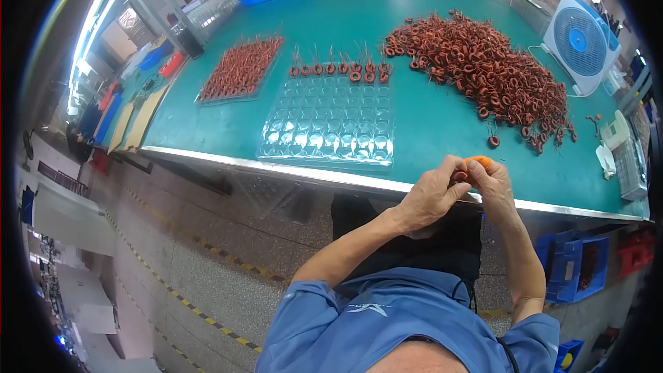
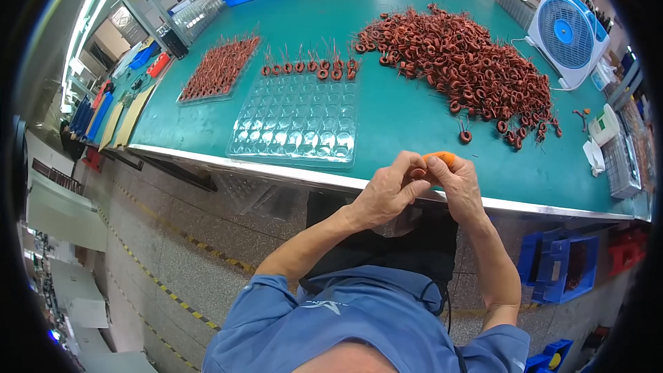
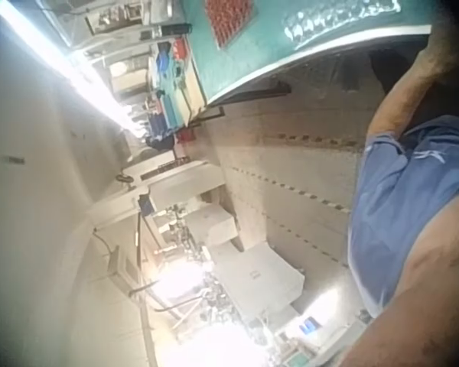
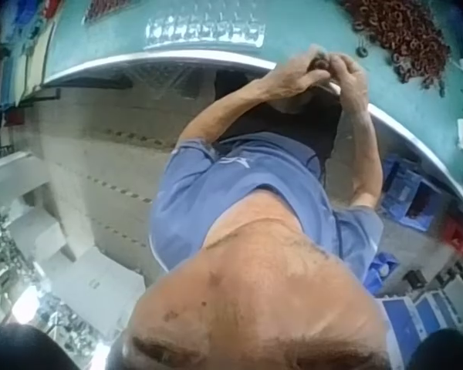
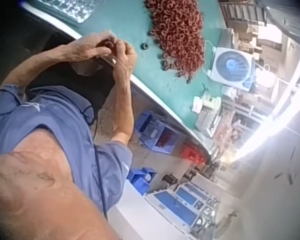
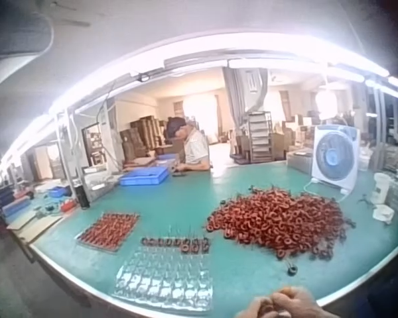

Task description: Assembling and organizing small copper wire coils into a plastic tray.

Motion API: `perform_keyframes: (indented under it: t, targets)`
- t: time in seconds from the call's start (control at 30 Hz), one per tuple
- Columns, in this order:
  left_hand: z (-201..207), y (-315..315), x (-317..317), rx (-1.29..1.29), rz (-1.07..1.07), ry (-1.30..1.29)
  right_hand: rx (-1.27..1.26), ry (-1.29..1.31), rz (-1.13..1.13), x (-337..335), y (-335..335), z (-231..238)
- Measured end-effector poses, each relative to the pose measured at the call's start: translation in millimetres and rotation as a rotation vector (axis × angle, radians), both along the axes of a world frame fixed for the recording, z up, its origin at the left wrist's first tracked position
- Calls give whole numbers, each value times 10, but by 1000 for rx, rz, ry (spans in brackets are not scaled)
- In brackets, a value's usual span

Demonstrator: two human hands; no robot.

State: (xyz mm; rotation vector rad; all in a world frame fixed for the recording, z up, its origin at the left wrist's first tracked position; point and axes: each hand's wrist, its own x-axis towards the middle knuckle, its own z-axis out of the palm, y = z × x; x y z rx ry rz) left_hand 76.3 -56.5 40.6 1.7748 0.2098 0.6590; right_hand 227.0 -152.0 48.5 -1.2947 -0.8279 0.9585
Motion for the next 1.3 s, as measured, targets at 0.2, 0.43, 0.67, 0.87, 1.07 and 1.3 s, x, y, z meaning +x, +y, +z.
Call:
perform_keyframes:
  t: [0.2, 0.43, 0.67, 0.87, 1.07, 1.3]
  targets:
    - [95, -119, -73, 104, 82, -165, 78, -209, 1, -83, -4, 185]
    - [207, -217, -174, 237, 225, -231, 159, -311, 9, -81, -36, 305]
    - [267, -209, -185, 162, 328, -210, 534, -1265, -368, -260, -18, 478]
    - [173, -12, 26, 156, 333, -195, 614, -1544, -394, -475, -8, 513]
    - [123, 81, -2, -102, -7, -69, 568, -1428, -336, -378, -23, 375]
    - [481, -140, -244, -175, -60, -126, 358, -434, -169, -301, -156, 722]
